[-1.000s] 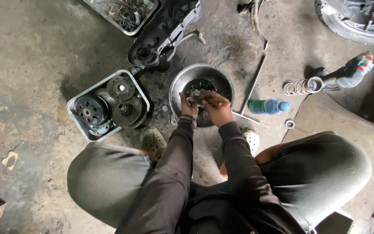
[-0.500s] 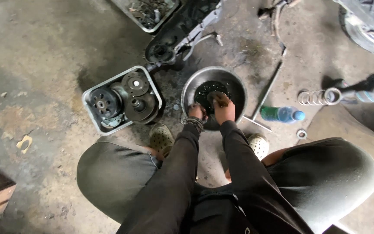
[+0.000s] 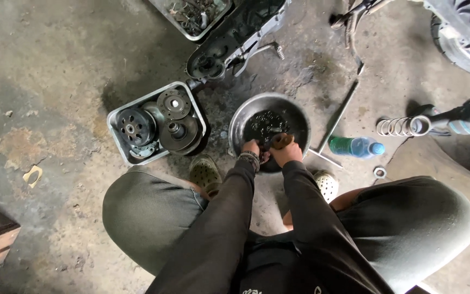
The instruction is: The person sits on the floor and scrubs a small metal mechanical part with a brush and liquid cleaner in a metal bowl. They then place the part in a tray and scrub a second similar part in the same manner.
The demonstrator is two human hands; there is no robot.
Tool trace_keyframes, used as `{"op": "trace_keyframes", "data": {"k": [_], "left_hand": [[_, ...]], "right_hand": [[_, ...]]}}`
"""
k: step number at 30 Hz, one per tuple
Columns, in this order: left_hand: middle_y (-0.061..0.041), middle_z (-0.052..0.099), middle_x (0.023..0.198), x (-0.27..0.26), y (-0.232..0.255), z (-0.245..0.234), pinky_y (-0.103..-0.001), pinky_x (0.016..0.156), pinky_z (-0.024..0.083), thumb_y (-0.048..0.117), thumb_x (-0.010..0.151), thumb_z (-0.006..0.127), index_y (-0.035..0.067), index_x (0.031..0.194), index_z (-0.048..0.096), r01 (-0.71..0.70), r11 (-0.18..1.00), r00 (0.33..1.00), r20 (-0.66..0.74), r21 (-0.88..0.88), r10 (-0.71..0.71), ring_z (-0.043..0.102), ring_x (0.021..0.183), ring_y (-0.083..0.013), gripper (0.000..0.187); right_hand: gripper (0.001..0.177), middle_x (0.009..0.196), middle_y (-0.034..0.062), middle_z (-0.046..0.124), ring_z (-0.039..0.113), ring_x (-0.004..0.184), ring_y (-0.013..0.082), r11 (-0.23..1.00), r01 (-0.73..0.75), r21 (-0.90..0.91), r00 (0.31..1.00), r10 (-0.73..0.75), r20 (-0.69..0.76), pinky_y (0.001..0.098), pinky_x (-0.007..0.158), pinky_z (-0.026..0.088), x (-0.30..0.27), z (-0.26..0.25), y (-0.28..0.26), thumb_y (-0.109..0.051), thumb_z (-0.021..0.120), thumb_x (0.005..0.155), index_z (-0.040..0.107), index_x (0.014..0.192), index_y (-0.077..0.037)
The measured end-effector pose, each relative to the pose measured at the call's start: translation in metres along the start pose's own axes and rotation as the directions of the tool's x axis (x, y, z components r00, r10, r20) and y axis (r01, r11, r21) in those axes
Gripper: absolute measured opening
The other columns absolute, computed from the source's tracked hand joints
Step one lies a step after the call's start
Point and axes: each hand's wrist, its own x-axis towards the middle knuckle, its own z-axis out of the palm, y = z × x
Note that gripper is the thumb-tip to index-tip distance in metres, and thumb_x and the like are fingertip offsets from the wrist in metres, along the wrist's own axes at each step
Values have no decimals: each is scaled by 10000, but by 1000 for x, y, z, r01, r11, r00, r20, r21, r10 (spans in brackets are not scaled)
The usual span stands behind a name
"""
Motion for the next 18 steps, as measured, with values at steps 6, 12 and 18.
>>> {"op": "trace_keyframes", "data": {"k": [6,12,18], "left_hand": [[-203,587,1000,-11,-1,8,-415,603,636,218,909,612,96,1129,545,110,353,962,10,-929,-274,607,813,-356,260],[-283,567,1397,-67,56,-35,-550,1144,421,328,1088,323,18,1322,590,1,886,996,-82,-463,-44,522,1349,-433,471],[-175,765,917,-16,17,-20,-340,405,528,742,976,71,65,1043,715,124,603,992,110,-788,-62,681,517,-247,937]], "right_hand": [[512,1117,126,768,707,1135,343,963,-72,259,991,98,-86,513,1003,571,-22,-12,-16,-491,778,754,742,1139,-155],[470,1196,224,728,653,1208,442,845,329,421,943,-267,-199,493,1067,538,-62,-23,-59,-322,833,789,733,1245,-265],[296,1076,112,769,715,1044,370,870,469,152,856,-405,-322,529,939,589,-59,-43,-57,-329,708,895,726,1180,-252]]}}
